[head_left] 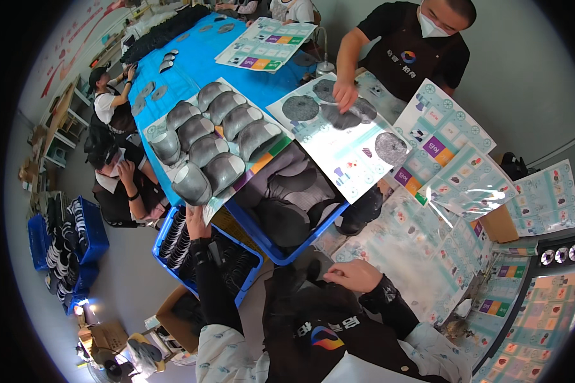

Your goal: Applying adhesive and assembling shoe components in a factory setting.

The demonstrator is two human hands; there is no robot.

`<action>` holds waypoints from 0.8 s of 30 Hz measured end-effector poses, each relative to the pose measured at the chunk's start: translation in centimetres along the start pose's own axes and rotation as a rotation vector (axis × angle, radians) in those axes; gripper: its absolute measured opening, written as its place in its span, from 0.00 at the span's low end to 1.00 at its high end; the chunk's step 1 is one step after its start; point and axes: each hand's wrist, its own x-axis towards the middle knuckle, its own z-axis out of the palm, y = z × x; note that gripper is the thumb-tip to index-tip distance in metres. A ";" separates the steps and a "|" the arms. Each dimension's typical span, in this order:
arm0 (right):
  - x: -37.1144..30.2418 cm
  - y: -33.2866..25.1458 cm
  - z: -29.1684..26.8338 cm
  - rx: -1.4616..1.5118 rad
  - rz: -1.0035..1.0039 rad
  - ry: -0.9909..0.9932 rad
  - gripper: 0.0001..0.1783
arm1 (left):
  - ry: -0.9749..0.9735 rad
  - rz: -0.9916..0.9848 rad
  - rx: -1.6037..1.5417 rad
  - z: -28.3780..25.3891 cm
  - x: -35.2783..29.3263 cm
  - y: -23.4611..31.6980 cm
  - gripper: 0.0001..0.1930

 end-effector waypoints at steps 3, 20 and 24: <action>0.4 -0.2 -0.4 0.076 0.090 0.101 0.22 | -0.030 0.194 0.306 -2.2 4.9 -2.4 0.19; 10.2 -2.5 -2.5 0.044 0.351 0.190 0.21 | -0.149 0.543 0.943 1.5 32.3 -20.5 0.11; 10.3 -1.9 -3.0 0.078 0.490 0.237 0.21 | -0.034 -0.218 -0.317 6.7 34.5 -25.2 0.13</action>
